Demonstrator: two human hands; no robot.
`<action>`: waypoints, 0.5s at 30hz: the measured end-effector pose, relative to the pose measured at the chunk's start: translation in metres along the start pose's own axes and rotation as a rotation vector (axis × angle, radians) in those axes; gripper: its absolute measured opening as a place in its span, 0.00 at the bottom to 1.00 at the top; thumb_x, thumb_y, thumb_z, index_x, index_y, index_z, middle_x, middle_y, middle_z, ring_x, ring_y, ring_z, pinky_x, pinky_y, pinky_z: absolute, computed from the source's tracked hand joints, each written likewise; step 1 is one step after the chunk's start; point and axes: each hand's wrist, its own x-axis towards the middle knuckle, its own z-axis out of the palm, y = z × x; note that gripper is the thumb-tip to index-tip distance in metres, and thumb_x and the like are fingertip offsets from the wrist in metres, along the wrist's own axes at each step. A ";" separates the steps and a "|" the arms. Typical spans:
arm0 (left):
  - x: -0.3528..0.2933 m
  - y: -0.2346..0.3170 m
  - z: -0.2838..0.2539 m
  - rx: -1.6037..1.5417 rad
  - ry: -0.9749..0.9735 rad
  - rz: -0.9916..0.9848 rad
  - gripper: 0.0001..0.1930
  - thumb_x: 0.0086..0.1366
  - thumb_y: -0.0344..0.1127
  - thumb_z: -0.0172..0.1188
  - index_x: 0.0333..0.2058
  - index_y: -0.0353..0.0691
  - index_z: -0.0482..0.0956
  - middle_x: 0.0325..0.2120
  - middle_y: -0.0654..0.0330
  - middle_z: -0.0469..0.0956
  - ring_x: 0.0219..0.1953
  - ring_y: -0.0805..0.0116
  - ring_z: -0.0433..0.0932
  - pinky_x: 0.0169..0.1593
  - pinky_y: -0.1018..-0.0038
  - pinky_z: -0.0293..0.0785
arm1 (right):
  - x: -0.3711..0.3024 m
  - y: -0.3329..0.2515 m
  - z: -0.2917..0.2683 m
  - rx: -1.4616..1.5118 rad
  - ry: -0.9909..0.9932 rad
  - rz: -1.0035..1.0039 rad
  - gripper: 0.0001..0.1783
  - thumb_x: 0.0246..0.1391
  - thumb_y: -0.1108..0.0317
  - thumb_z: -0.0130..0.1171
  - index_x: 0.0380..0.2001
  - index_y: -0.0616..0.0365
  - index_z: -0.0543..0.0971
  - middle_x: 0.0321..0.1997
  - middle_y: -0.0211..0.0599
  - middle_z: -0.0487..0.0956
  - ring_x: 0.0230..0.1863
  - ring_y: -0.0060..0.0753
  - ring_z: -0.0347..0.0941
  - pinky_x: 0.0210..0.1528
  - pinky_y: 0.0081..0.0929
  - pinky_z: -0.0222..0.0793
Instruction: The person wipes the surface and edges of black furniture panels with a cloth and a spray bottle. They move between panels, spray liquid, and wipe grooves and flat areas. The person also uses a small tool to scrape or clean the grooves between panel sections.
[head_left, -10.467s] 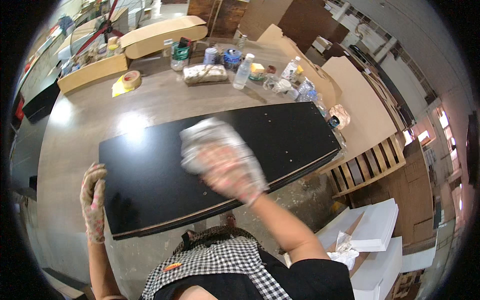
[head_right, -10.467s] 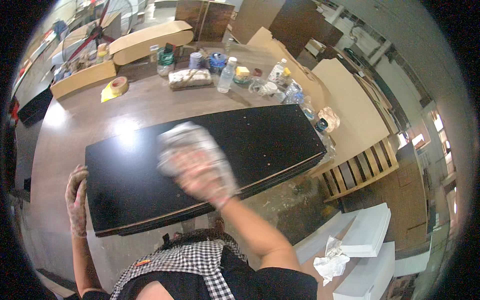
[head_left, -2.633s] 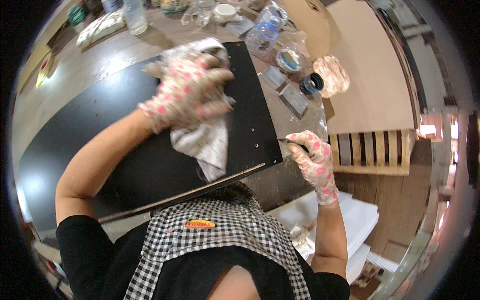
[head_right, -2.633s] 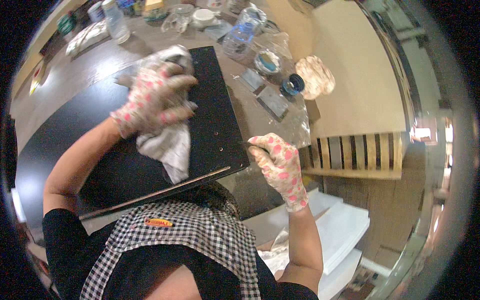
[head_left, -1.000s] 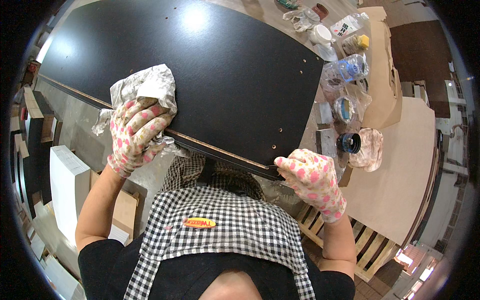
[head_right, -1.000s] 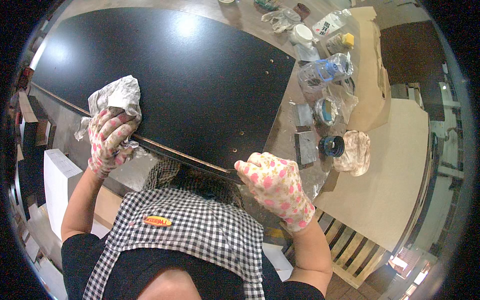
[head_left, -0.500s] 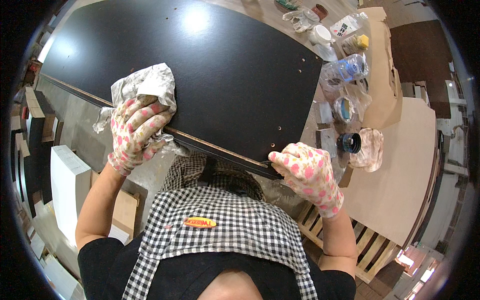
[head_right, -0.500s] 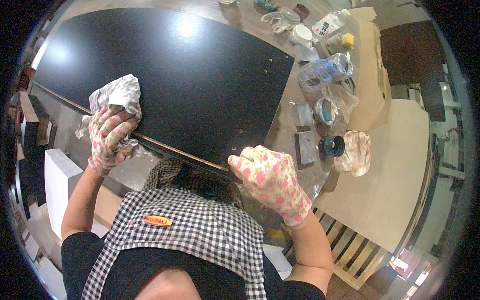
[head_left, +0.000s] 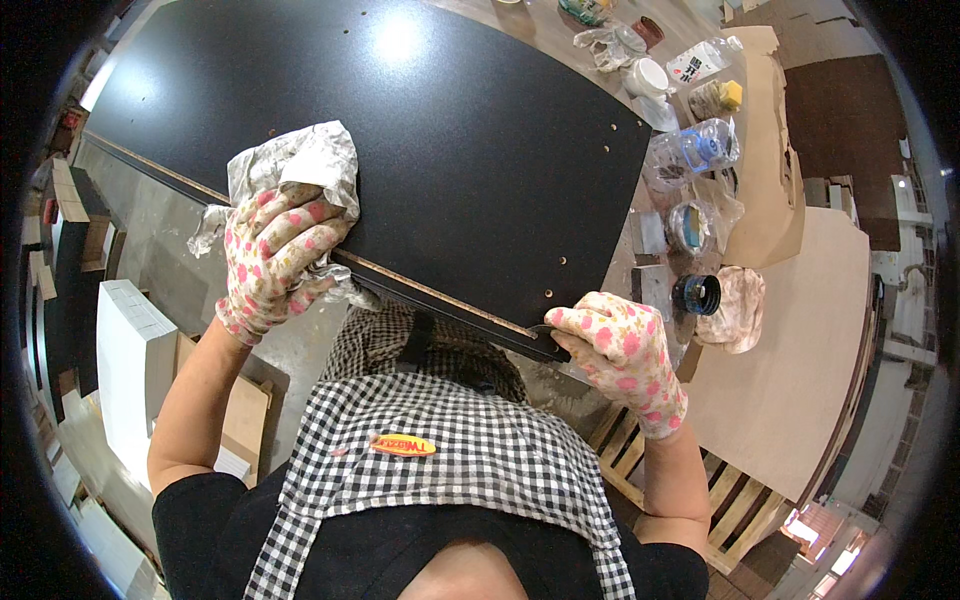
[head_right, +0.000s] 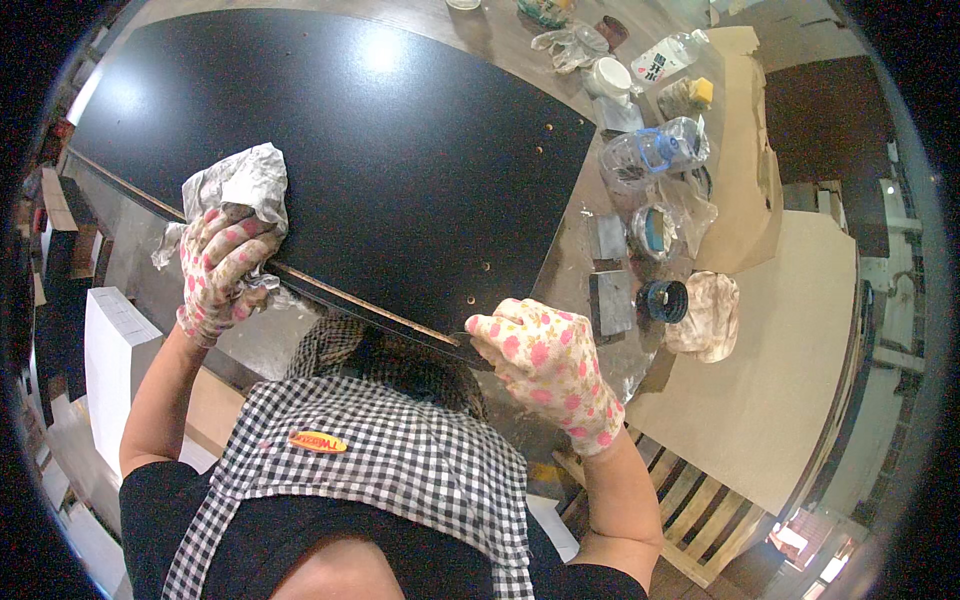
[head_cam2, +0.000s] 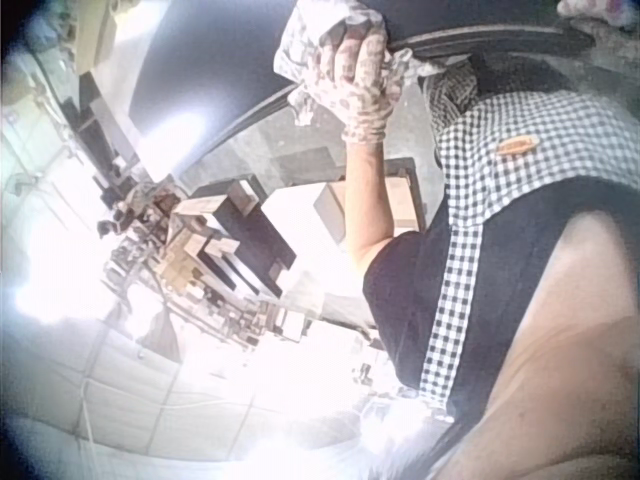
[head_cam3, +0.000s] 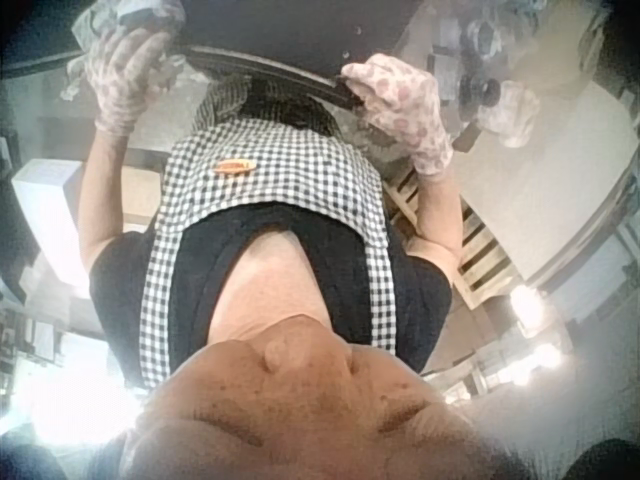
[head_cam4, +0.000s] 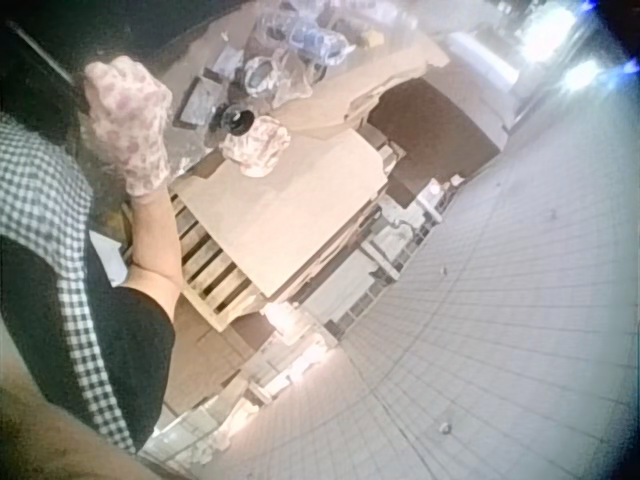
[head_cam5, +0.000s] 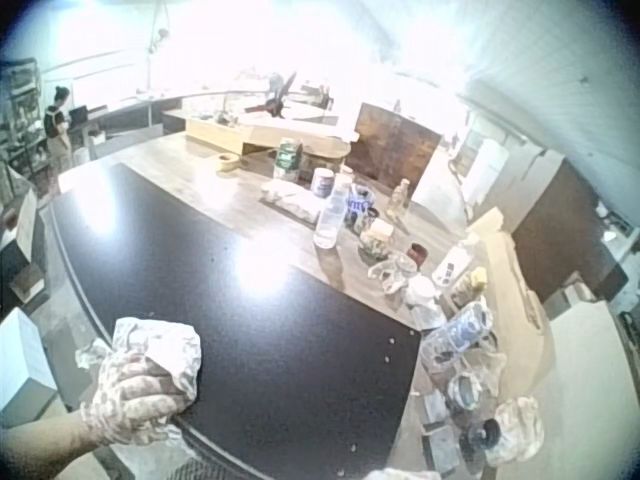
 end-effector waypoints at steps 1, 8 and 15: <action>0.002 0.001 -0.001 -0.030 0.005 0.000 0.24 0.58 0.55 0.59 0.47 0.47 0.83 0.50 0.61 0.78 0.58 0.54 0.72 0.61 0.54 0.63 | 0.000 0.000 0.001 0.009 -0.014 0.006 0.16 0.43 0.74 0.66 0.39 0.54 0.79 0.26 0.31 0.75 0.25 0.35 0.74 0.25 0.31 0.71; -0.014 -0.007 0.007 -0.028 -0.047 -0.023 0.26 0.58 0.57 0.57 0.49 0.46 0.82 0.51 0.59 0.77 0.58 0.51 0.71 0.63 0.50 0.60 | 0.000 -0.009 -0.003 0.204 0.016 0.183 0.11 0.48 0.75 0.66 0.37 0.57 0.81 0.27 0.36 0.77 0.27 0.38 0.76 0.28 0.31 0.73; 0.024 0.067 0.021 -0.134 -0.166 0.193 0.29 0.64 0.51 0.58 0.63 0.54 0.70 0.63 0.56 0.68 0.66 0.53 0.64 0.70 0.52 0.54 | -0.012 -0.008 -0.005 0.358 0.482 0.433 0.10 0.50 0.81 0.64 0.38 0.62 0.83 0.31 0.34 0.81 0.32 0.25 0.76 0.36 0.22 0.71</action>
